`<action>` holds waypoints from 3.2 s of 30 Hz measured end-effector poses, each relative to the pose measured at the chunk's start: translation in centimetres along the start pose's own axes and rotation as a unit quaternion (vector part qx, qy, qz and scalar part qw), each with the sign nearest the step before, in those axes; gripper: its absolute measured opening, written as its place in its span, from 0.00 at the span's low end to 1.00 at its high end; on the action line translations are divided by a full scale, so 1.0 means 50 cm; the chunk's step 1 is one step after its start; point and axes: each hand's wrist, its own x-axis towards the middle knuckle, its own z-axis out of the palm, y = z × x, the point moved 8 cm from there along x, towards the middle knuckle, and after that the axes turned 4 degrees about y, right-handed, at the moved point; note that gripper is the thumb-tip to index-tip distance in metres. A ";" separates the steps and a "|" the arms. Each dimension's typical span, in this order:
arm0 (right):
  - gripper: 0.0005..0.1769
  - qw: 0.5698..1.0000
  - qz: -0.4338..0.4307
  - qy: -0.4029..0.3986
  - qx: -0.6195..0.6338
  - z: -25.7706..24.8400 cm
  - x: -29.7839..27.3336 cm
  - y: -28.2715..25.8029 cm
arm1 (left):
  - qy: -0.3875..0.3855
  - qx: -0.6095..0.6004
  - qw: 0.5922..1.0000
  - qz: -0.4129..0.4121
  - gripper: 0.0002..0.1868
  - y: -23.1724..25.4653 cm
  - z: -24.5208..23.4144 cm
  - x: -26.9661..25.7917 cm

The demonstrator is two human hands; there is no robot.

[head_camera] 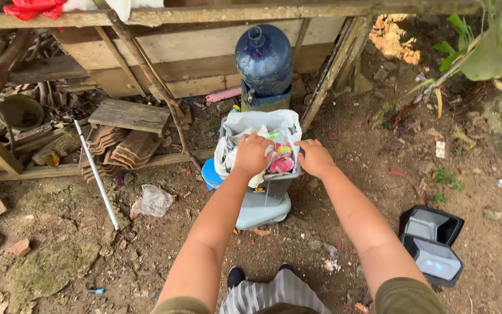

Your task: Picking up trash from a container, putting it in a white bag, and then lining a trash bin with a red plastic bag.

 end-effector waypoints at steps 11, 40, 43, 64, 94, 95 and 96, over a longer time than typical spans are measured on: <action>0.33 0.995 0.091 -0.005 0.037 0.074 0.128 0.098 | 0.022 0.098 0.916 -0.387 0.37 -0.244 -0.015 -0.071; 0.15 0.935 0.187 0.146 0.264 0.106 0.203 0.092 | 0.004 -0.113 0.849 -0.516 0.24 -0.434 0.125 -0.088; 0.12 0.934 0.183 0.177 0.252 0.083 0.195 0.083 | 0.007 -0.103 0.848 -0.520 0.23 -0.439 0.119 -0.080; 0.07 0.910 0.129 0.284 0.272 -0.121 0.171 -0.065 | 0.020 -0.175 0.875 -0.450 0.19 -0.407 -0.026 0.049; 0.08 0.864 0.038 0.447 0.227 -0.345 0.104 -0.279 | 0.151 -0.361 0.836 -0.384 0.12 -0.293 -0.269 0.155; 0.08 0.860 0.021 0.458 0.223 -0.356 0.104 -0.291 | 0.157 -0.378 0.826 -0.388 0.12 -0.297 -0.268 0.166; 0.09 0.857 0.006 0.466 0.219 -0.366 0.098 -0.300 | 0.162 -0.394 0.815 -0.394 0.14 -0.299 -0.263 0.171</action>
